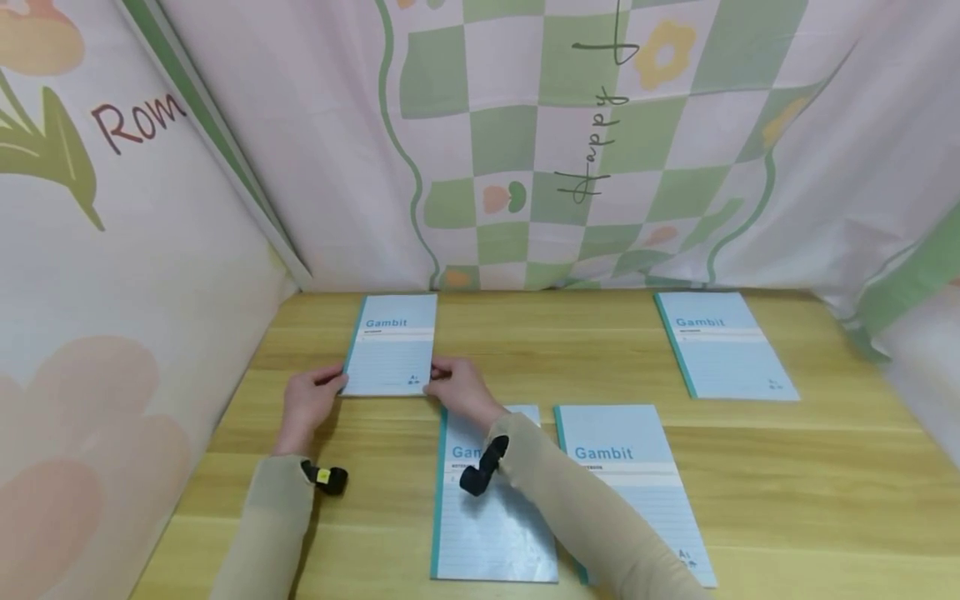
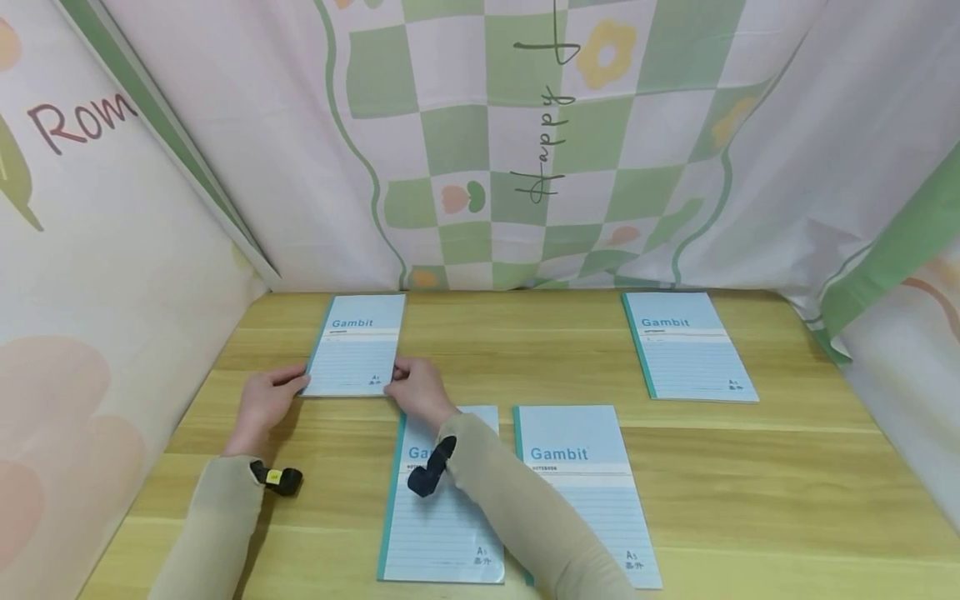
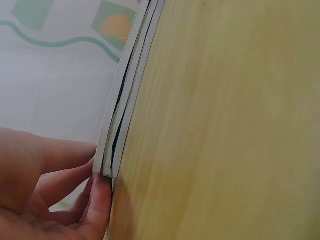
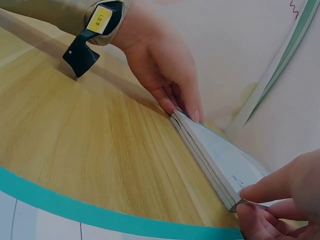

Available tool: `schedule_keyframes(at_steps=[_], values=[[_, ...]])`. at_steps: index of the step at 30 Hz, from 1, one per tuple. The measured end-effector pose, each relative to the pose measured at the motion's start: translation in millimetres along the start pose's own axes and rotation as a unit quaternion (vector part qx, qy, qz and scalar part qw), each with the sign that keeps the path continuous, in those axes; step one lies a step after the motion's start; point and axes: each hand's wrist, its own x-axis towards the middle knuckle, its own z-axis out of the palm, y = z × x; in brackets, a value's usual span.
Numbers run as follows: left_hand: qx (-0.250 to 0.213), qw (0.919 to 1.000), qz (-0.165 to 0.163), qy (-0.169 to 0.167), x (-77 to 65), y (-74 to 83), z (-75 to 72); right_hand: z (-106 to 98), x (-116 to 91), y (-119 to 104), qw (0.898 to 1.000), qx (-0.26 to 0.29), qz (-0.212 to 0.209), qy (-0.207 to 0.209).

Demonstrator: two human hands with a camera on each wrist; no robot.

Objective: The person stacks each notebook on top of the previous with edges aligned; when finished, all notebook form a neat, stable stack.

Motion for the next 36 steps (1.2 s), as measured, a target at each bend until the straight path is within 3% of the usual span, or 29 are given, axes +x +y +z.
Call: schedule_keyframes(at_steps=[18,24,29,36], values=[[0.001,1.0,0.0,0.001,-1.3,4.3,0.7,-1,1,0,1.0,-0.014,-0.003,-0.016],[-0.02,0.9997,0.018,0.003,-2.7,8.1,4.1,-5,3,5,0.999,0.034,0.003,-0.015],[-0.041,0.9979,0.031,0.04,-7.6,15.4,7.3,-11,2,6,0.996,0.087,0.015,-0.008],[-0.079,0.9916,0.083,0.059,-14.9,31.4,8.7,-30,-4,2,0.992,0.121,-0.006,0.024]])
